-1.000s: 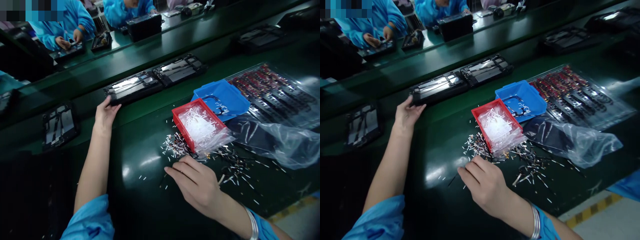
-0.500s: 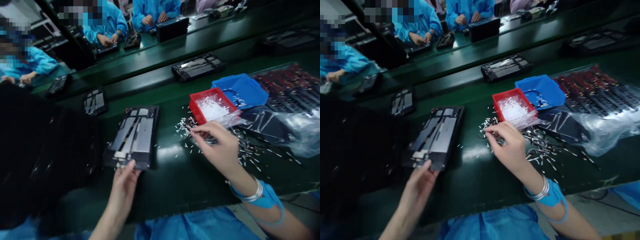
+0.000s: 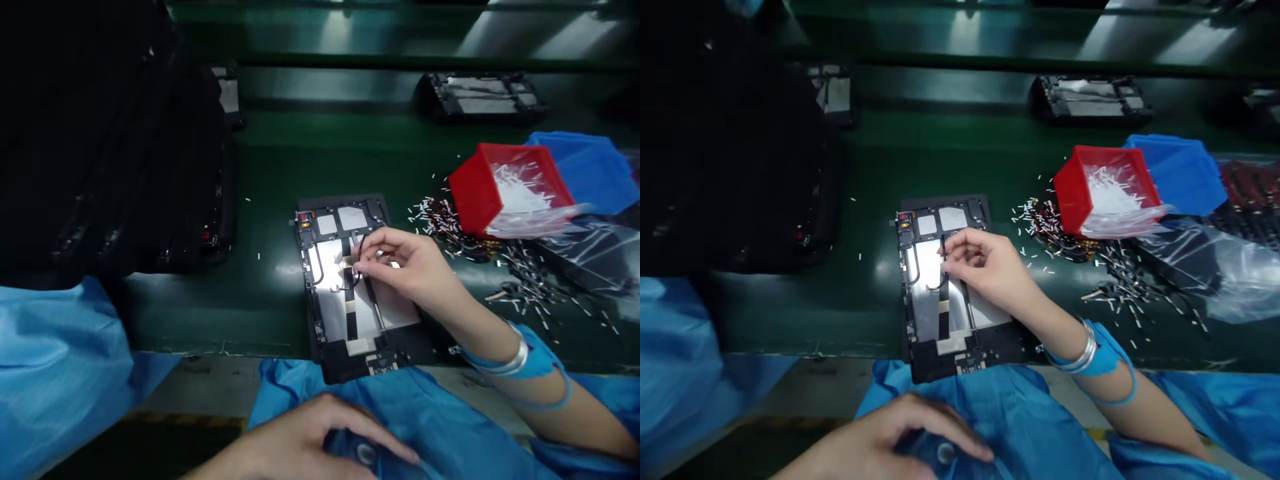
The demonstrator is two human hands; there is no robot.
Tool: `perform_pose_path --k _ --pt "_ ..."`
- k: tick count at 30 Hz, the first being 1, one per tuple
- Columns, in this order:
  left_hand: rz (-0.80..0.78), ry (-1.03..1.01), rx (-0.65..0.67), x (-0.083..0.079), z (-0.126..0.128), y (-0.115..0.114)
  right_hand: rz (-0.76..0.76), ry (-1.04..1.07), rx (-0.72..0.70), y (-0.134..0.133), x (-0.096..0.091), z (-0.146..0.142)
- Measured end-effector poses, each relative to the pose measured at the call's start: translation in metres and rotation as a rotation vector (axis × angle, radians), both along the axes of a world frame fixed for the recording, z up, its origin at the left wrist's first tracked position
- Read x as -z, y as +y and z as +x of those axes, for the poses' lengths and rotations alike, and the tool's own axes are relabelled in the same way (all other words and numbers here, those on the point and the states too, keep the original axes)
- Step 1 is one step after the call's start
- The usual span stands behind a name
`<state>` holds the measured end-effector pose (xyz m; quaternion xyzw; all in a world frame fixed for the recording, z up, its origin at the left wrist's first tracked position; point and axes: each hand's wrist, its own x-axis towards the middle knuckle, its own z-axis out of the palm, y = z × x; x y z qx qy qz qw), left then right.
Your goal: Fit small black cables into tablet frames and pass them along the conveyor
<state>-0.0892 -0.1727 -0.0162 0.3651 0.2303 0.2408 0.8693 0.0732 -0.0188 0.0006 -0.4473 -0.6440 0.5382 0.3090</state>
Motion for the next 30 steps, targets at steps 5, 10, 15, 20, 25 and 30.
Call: perform_pose_path --k 5,10,15,20,25,30 --pt "0.892 0.557 -0.58 0.003 -0.045 0.025 -0.028 -0.073 -0.074 -0.002 0.003 -0.022" --pt "1.216 1.147 -0.69 0.028 -0.062 0.042 0.009 -0.15 -0.119 -0.008 0.005 -0.029" --pt "1.501 1.201 -0.493 0.028 -0.061 0.043 0.052 -0.181 -0.121 -0.007 0.009 -0.032" --pt "1.546 1.226 -0.423 0.027 -0.059 0.043 0.109 -0.225 -0.15 -0.004 0.009 -0.034" --pt "1.551 1.253 -0.433 0.028 -0.059 0.044 0.181 -0.287 -0.145 0.0 0.009 -0.031" --pt "1.637 1.3 -0.456 0.028 -0.058 0.042 0.197 -0.364 -0.152 0.01 0.008 -0.029"
